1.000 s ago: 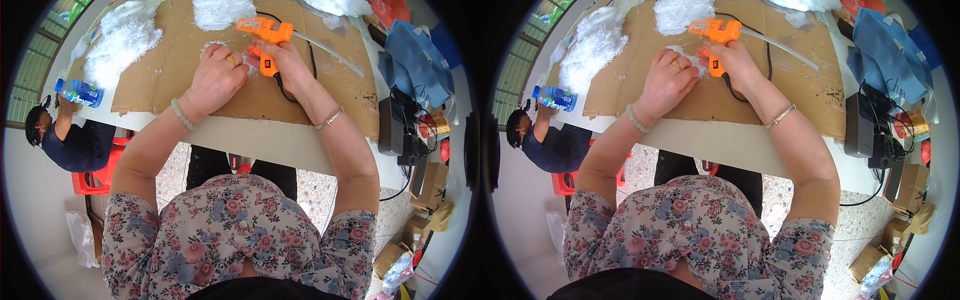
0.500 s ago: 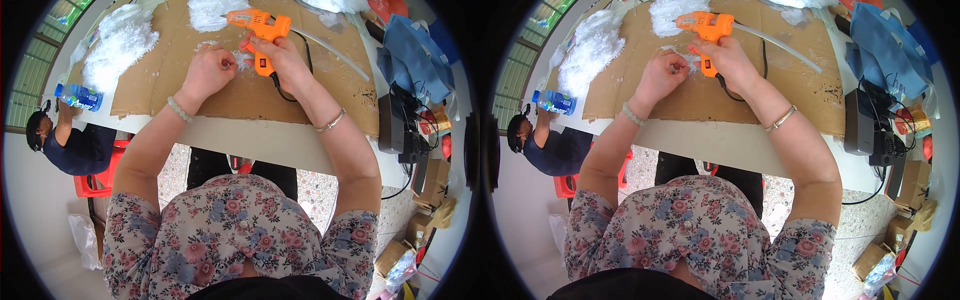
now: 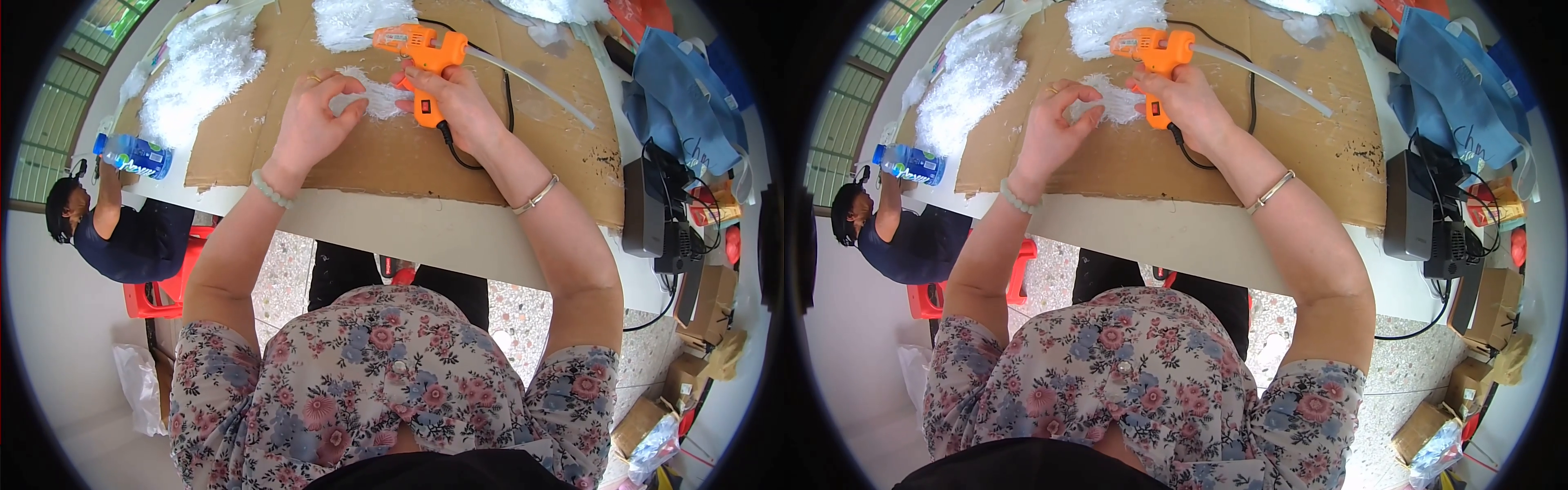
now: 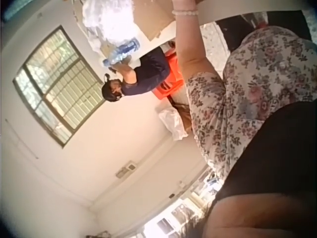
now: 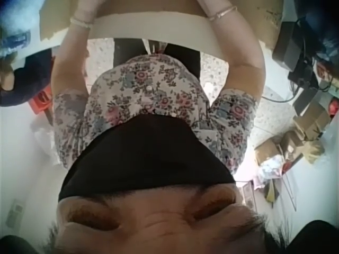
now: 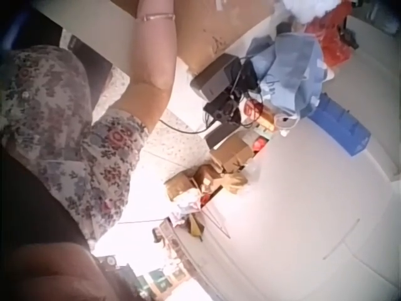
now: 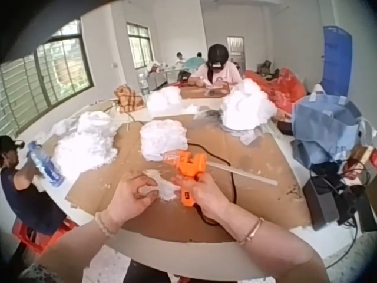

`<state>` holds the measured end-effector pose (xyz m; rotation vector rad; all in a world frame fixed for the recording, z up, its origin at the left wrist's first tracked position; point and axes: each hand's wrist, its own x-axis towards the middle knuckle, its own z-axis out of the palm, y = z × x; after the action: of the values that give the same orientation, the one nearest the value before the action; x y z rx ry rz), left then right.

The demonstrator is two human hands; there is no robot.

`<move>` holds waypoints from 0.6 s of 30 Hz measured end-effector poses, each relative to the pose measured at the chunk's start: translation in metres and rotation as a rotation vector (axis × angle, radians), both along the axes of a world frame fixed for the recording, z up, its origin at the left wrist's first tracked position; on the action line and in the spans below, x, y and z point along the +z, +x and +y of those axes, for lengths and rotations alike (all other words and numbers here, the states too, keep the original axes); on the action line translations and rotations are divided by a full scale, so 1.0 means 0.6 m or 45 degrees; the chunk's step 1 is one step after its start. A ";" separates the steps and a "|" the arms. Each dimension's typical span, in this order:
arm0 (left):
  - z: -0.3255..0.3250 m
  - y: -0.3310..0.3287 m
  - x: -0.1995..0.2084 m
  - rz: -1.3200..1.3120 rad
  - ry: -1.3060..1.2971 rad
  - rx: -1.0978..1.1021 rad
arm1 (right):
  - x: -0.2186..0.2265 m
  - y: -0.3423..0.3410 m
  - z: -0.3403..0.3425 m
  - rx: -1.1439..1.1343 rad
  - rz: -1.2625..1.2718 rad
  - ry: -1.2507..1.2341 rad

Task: Apply hot glue to white stuffing materials to attach them to a base part, likely for a toy.

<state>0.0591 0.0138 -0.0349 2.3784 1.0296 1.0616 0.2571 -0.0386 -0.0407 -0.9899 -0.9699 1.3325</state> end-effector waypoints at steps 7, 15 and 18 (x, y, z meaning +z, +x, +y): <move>-0.014 0.009 -0.009 0.458 0.704 -0.106 | 0.002 0.000 0.001 -0.021 0.034 0.012; 0.009 0.022 -0.017 0.315 0.430 -0.120 | 0.003 -0.001 0.000 -0.007 0.043 -0.001; 0.020 0.026 -0.021 0.275 0.277 -0.153 | 0.014 -0.003 -0.009 -0.048 0.008 0.005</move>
<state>0.0746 0.0257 -0.0472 2.7416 0.8633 0.9318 0.2555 -0.0438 -0.0320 -0.9958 -0.9446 1.3016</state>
